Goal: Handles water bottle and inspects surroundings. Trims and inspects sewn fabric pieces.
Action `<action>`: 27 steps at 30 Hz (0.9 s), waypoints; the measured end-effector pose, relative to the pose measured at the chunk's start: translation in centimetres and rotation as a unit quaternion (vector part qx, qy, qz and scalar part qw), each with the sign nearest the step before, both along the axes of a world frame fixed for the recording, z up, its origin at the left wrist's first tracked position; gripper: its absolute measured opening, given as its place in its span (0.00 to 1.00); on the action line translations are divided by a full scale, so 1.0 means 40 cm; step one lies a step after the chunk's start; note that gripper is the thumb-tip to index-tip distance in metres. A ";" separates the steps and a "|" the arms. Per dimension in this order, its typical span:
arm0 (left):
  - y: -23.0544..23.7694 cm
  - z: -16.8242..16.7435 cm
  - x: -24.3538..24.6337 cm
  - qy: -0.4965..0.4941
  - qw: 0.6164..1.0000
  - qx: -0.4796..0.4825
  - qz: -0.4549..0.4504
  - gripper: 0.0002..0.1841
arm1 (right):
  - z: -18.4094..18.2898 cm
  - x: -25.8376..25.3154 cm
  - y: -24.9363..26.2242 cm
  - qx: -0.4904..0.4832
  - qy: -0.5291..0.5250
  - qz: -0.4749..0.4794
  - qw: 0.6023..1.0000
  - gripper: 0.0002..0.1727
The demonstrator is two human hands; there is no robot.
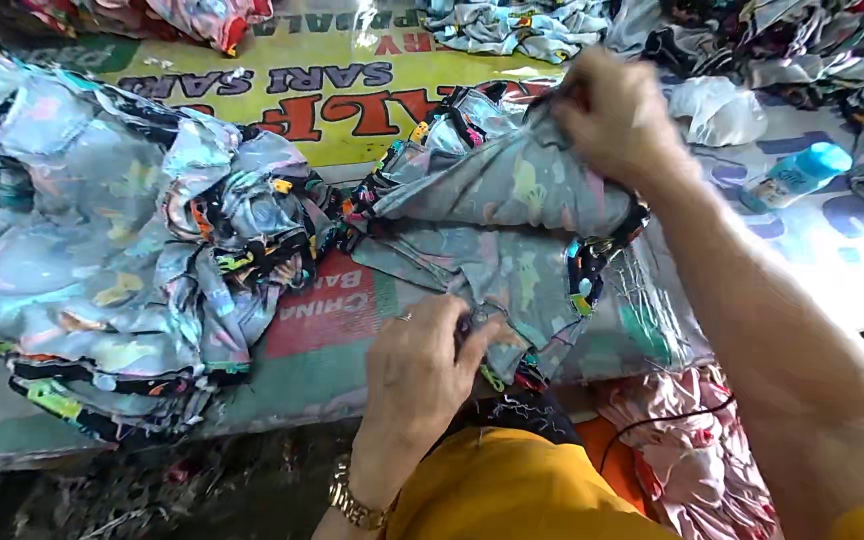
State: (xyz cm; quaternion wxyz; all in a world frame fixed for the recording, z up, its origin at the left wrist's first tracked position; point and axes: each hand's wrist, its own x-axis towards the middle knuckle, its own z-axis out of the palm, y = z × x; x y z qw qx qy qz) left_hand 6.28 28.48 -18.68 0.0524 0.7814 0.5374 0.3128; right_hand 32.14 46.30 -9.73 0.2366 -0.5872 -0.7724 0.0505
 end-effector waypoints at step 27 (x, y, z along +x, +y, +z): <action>-0.030 -0.013 0.068 -0.501 0.843 -0.146 -0.128 0.08 | -0.231 -0.142 -0.447 -0.160 0.549 0.170 0.803 0.08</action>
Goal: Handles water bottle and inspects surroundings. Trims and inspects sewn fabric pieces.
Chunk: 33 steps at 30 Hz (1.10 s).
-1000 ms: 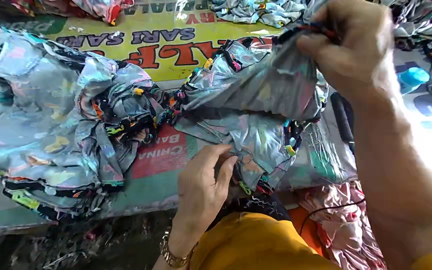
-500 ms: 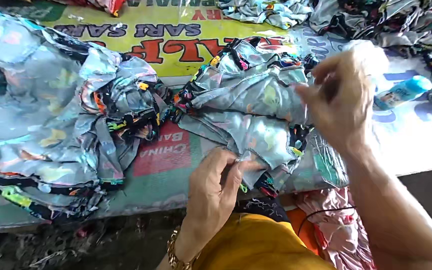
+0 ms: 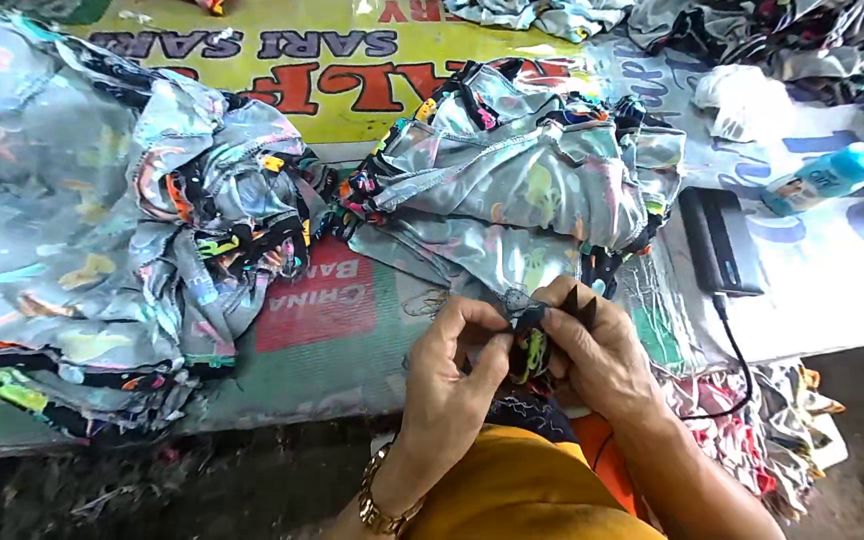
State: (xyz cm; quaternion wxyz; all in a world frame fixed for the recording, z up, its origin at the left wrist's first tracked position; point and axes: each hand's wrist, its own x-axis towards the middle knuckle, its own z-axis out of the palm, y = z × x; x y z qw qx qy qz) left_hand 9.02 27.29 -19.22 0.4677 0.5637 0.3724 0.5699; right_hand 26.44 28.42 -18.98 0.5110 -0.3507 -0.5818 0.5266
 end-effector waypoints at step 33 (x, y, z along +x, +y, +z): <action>-0.003 -0.027 -0.038 0.552 0.789 0.257 0.077 0.10 | 0.054 0.065 -0.040 0.231 -0.289 -0.063 0.927 0.13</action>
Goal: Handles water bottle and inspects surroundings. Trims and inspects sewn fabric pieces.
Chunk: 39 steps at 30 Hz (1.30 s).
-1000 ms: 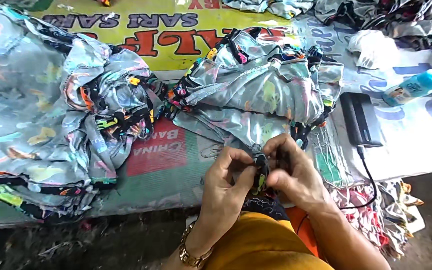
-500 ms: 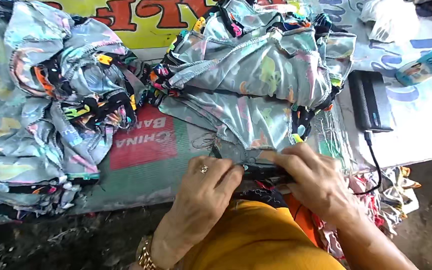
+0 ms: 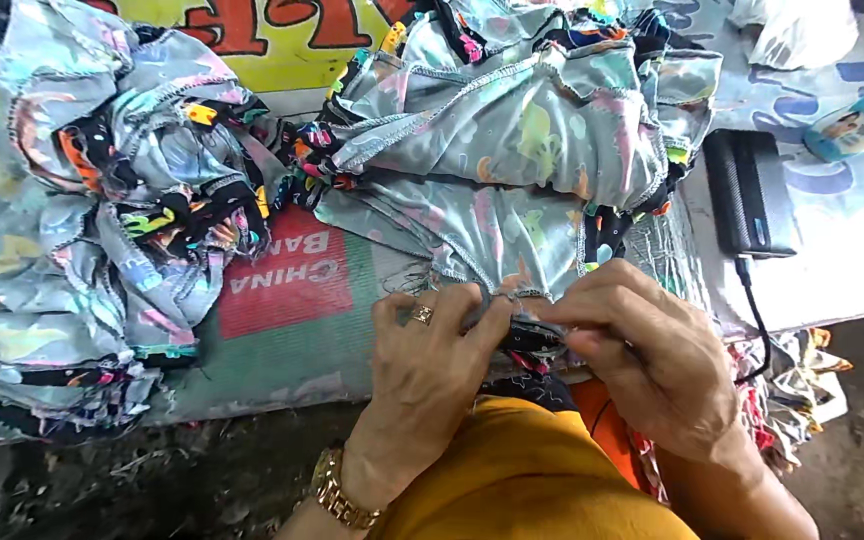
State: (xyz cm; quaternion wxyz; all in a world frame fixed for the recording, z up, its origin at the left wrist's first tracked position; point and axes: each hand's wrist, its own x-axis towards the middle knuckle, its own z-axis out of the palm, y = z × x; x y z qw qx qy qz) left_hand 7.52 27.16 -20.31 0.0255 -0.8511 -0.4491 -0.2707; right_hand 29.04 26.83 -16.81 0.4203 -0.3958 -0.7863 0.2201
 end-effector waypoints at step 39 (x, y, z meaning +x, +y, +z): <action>-0.014 0.001 -0.009 -0.209 0.968 -0.138 -0.034 0.09 | -0.043 -0.038 0.014 -0.067 -0.092 0.016 0.993 0.31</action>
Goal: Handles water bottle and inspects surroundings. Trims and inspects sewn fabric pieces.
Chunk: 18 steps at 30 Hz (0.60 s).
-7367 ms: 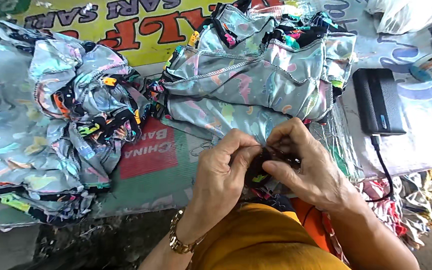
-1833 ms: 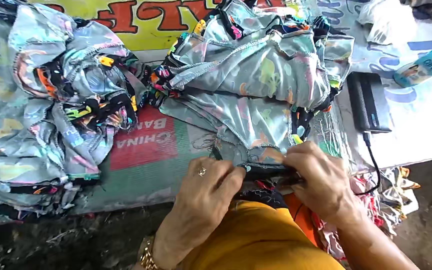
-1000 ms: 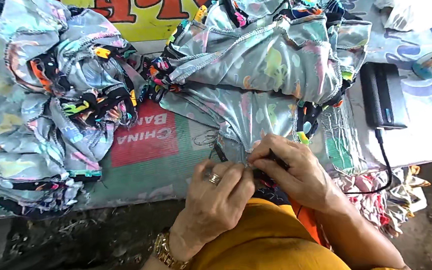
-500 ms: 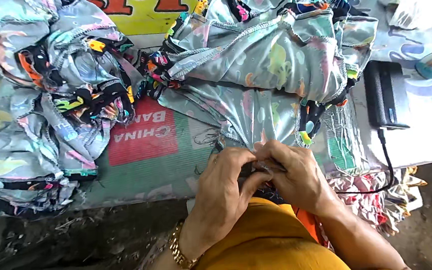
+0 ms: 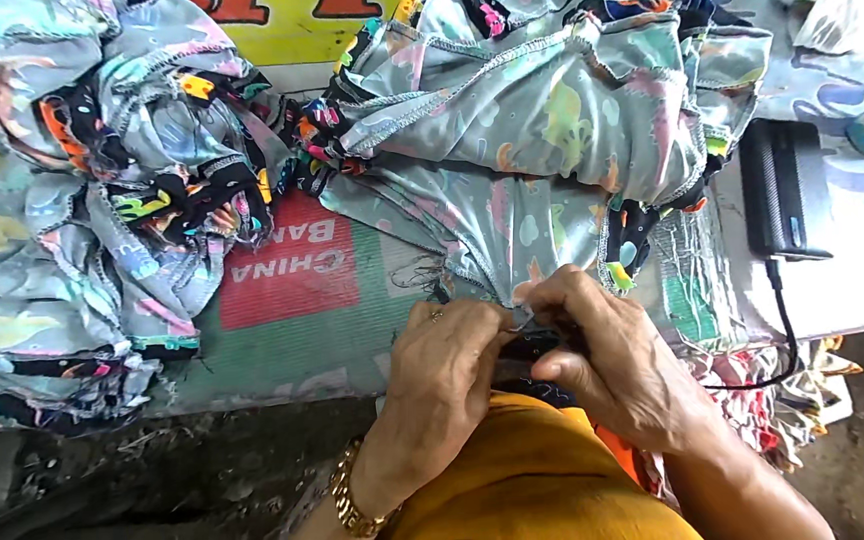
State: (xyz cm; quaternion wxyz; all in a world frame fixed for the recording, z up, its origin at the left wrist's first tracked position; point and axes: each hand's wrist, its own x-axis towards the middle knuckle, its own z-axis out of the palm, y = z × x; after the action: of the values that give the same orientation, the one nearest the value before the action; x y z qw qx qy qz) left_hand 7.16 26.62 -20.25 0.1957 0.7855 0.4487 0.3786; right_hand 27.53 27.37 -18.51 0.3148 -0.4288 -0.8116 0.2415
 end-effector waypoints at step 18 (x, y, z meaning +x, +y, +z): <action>-0.047 -0.034 -0.011 -0.046 0.990 0.124 0.051 0.05 | -0.020 -0.006 -0.045 0.054 -0.075 -0.060 0.994 0.17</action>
State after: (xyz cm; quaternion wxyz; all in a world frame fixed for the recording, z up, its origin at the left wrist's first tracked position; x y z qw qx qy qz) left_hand 6.71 24.75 -21.61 0.0973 0.7620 0.4278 0.4762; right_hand 27.27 25.59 -19.31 0.2895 -0.4759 -0.8177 0.1451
